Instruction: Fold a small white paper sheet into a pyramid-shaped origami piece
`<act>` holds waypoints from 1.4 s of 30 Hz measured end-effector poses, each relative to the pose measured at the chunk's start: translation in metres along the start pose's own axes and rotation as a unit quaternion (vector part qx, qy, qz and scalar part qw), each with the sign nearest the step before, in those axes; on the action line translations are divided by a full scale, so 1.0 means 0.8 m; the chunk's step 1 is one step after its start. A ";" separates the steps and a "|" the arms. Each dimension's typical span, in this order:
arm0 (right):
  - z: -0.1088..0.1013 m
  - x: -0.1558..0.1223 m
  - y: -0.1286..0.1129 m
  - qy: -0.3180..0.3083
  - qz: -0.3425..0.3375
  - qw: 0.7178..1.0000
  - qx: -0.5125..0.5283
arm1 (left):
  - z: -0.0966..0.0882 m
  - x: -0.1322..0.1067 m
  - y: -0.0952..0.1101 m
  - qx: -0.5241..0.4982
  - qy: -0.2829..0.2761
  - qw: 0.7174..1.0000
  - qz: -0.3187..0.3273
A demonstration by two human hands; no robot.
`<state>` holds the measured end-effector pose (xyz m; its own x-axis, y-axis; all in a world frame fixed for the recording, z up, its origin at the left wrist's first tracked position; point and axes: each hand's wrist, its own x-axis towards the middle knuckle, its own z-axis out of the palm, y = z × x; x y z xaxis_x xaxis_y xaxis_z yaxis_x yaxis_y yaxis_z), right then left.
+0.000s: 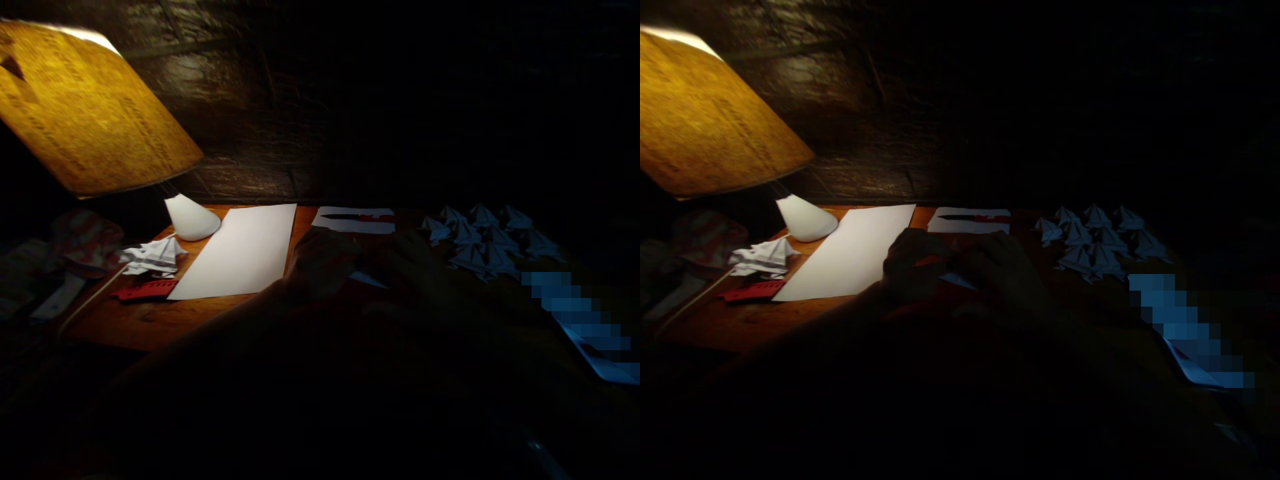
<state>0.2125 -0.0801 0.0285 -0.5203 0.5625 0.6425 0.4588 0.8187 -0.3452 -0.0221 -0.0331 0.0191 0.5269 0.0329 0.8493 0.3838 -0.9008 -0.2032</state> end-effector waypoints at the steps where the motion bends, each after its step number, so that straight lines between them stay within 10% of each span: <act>1: -0.002 0.000 0.001 0.016 0.020 0.999 0.021 | 0.000 0.000 0.000 0.003 0.015 1.000 -0.018; 5: 0.003 -0.002 0.016 0.091 0.157 0.974 0.132 | 0.004 -0.007 0.002 -0.025 0.040 0.996 -0.078; 9: 0.018 -0.002 0.036 -0.012 0.304 0.893 0.331 | 0.009 -0.017 0.001 -0.045 0.033 0.996 -0.065; 16: 0.024 0.000 0.047 -0.026 0.320 0.822 0.470 | 0.009 -0.015 -0.007 -0.072 -0.002 0.990 -0.118; 25: 0.023 0.005 0.041 -0.004 0.328 0.851 0.410 | 0.030 -0.023 -0.013 -0.426 -0.093 0.812 -0.388; 32: 0.033 0.001 0.046 -0.021 0.364 0.811 0.457 | 0.034 -0.023 -0.005 -0.419 -0.122 0.757 -0.487; 42: 0.025 0.003 0.042 -0.088 0.366 0.835 0.402 | 0.032 -0.020 -0.002 -0.423 -0.214 0.715 -0.514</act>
<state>0.2121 -0.0487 0.0044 -0.4428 0.8962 -0.0285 0.1067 0.0211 -0.9941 -0.0120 -0.0210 -0.0065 0.5495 0.8322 0.0740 0.2352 -0.2390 0.9421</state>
